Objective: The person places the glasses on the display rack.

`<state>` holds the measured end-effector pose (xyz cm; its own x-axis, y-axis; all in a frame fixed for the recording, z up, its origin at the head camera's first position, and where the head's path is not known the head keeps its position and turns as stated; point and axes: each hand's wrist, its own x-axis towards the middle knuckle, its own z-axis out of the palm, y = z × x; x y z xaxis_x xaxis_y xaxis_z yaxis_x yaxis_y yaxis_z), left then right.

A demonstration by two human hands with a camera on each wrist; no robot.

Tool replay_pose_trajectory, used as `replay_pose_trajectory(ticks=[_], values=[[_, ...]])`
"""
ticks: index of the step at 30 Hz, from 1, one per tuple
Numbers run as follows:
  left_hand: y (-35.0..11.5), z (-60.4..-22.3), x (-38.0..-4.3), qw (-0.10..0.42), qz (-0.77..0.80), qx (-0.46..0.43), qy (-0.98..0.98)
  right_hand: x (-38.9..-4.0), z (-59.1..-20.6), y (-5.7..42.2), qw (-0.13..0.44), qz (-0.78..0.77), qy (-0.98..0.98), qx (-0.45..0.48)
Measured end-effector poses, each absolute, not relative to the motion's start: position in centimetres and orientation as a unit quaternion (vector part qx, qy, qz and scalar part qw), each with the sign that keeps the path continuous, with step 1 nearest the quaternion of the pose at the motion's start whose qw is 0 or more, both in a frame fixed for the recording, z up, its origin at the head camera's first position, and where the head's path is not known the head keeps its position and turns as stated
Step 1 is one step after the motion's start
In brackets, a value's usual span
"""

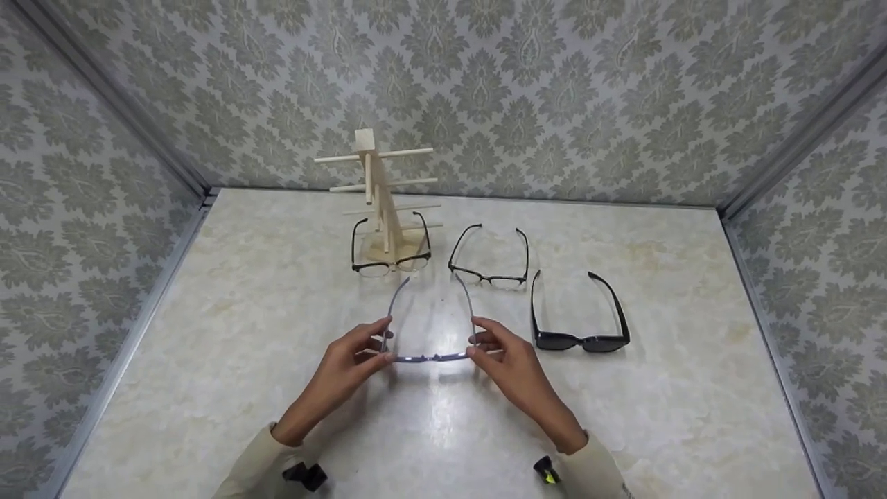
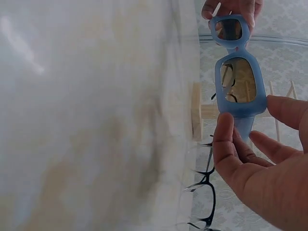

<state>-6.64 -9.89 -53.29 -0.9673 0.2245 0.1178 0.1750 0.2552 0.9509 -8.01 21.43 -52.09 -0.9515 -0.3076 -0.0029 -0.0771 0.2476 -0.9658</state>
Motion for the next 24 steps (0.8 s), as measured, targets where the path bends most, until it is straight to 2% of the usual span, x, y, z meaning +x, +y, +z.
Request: replay_pose_trajectory(ticks=[14,24], values=[[-11.6,-50.7,-5.8,-0.045,0.598,0.137,0.789,-9.4,-49.5,19.9,0.088,-0.603,0.776,-0.161],[-13.1,-48.8,-7.1,-0.067,0.578,0.128,0.803,-11.3,-48.2,18.3,0.087,-0.617,0.761,-0.183]])
